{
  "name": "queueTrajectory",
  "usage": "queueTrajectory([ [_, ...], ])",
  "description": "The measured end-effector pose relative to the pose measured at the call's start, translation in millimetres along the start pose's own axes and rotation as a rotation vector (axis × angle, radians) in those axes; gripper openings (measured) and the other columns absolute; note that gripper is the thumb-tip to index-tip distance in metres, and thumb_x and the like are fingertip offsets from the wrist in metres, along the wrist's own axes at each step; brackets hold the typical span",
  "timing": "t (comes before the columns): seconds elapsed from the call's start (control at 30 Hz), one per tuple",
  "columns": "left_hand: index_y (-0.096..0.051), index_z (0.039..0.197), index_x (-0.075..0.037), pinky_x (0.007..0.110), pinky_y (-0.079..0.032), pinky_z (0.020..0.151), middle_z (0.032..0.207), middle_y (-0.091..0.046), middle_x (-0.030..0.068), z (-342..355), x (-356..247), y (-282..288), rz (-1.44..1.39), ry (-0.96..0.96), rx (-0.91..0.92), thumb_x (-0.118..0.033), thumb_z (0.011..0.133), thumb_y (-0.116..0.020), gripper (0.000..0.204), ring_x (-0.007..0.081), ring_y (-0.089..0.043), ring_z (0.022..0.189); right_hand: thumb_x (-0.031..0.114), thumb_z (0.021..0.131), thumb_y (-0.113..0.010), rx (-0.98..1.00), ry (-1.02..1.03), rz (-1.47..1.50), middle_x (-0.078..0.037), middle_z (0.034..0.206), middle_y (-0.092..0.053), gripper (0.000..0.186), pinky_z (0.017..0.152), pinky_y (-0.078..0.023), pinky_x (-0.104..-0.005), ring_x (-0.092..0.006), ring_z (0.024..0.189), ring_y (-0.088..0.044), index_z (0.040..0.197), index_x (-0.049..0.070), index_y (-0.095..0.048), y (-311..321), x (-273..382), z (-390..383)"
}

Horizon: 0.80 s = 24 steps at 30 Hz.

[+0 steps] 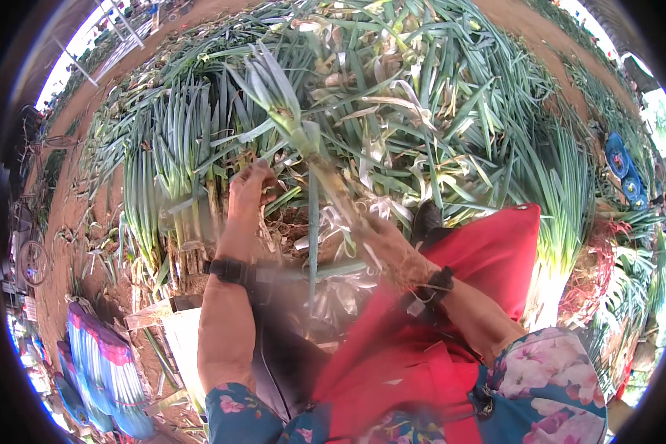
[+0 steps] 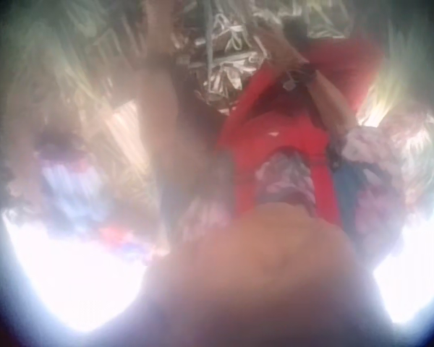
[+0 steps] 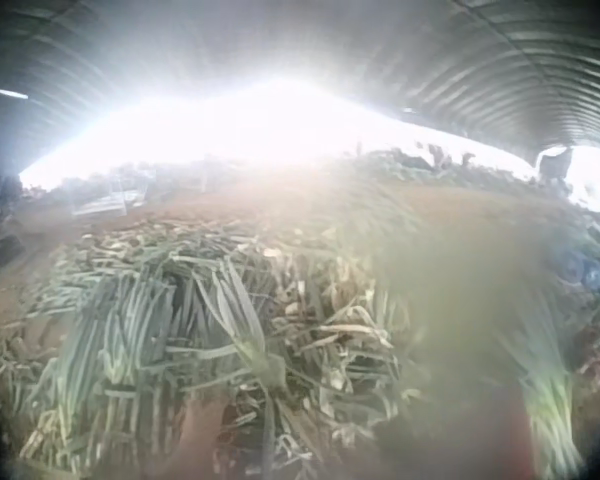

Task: The person sits on the ground and uses a knife to trim the roots and outer layers of large green onions. They gather the trimmed vegetables into a neat pile on a metal tray.

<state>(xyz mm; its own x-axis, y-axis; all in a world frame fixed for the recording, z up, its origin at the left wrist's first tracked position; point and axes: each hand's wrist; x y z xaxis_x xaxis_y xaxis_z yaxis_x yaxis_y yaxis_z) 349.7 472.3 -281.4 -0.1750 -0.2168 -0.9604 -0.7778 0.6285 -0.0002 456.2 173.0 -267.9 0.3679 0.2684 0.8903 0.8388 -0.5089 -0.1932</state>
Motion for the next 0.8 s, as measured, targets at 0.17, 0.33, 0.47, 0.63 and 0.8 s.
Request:
queueTrajectory([
  [0.17, -0.06, 0.126, -0.008, 0.037, -0.059, 0.07, 0.103, -0.066, 0.0046, 10, -17, -6, -0.319, 0.11, -0.056, -0.046, 0.09, -0.08, 0.057, 0.0195, -0.07, 0.093, 0.033, 0.102, -0.069, 0.105, 0.088, -0.032, 0.001, 0.086, -0.06, 0.051, 0.062, -0.046, -0.0234, -0.0059, 0.073, -0.056, 0.136, 0.001, -0.052, -16, -11, -22],
  [0.33, -0.059, 0.13, -0.008, 0.037, -0.058, 0.077, 0.117, -0.068, 0.0045, 6, -26, 0, -0.605, 0.145, -0.164, -0.034, 0.085, -0.088, 0.059, 0.0222, -0.068, 0.104, 0.035, 0.105, -0.064, 0.196, -0.01, -0.153, 0.0, 0.095, -0.057, 0.048, 0.071, -0.046, -0.0265, -0.0081, 0.083, -0.054, 0.137, 0.0, -0.054, -25, -6, -20],
  [0.47, -0.057, 0.134, -0.012, 0.036, -0.056, 0.078, 0.118, -0.069, 0.0028, 0, -41, -12, -0.573, 0.016, -0.121, -0.028, 0.084, -0.089, 0.061, 0.0208, -0.068, 0.104, 0.044, 0.105, -0.055, 0.168, 0.481, -0.449, -0.013, 0.129, -0.063, 0.053, 0.103, -0.047, -0.0358, -0.0212, 0.119, -0.059, 0.133, -0.001, -0.061, 14, -22, 38],
  [0.63, -0.057, 0.136, -0.014, 0.033, -0.052, 0.074, 0.117, -0.068, 0.0013, -10, -30, -18, -0.494, -0.116, -0.057, -0.03, 0.085, -0.089, 0.063, 0.0172, -0.067, 0.099, 0.038, 0.103, -0.058, 0.156, 0.358, -0.366, -0.014, 0.147, -0.056, 0.055, 0.113, -0.04, -0.0349, -0.0234, 0.133, -0.053, 0.142, -0.002, -0.056, -33, 65, 81],
  [0.8, -0.047, 0.15, -0.006, 0.039, -0.05, 0.099, 0.133, -0.062, 0.0093, -15, -31, -16, -0.471, -0.179, 0.001, -0.026, 0.09, -0.083, 0.073, 0.0234, -0.062, 0.119, 0.029, 0.1, -0.063, 0.221, 0.255, -0.446, -0.011, 0.137, -0.061, 0.055, 0.108, -0.044, -0.0342, -0.0194, 0.124, -0.057, 0.144, -0.002, -0.052, -65, 99, 97],
])
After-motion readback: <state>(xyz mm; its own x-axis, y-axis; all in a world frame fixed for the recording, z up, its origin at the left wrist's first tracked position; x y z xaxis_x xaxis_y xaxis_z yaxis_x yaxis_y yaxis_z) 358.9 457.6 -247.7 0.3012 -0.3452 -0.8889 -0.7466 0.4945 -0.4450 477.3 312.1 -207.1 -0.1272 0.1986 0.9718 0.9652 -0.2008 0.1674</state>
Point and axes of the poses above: each hand's wrist, its own z-axis towards the middle knuckle, its own y-axis out of the back of the hand, x = y × z
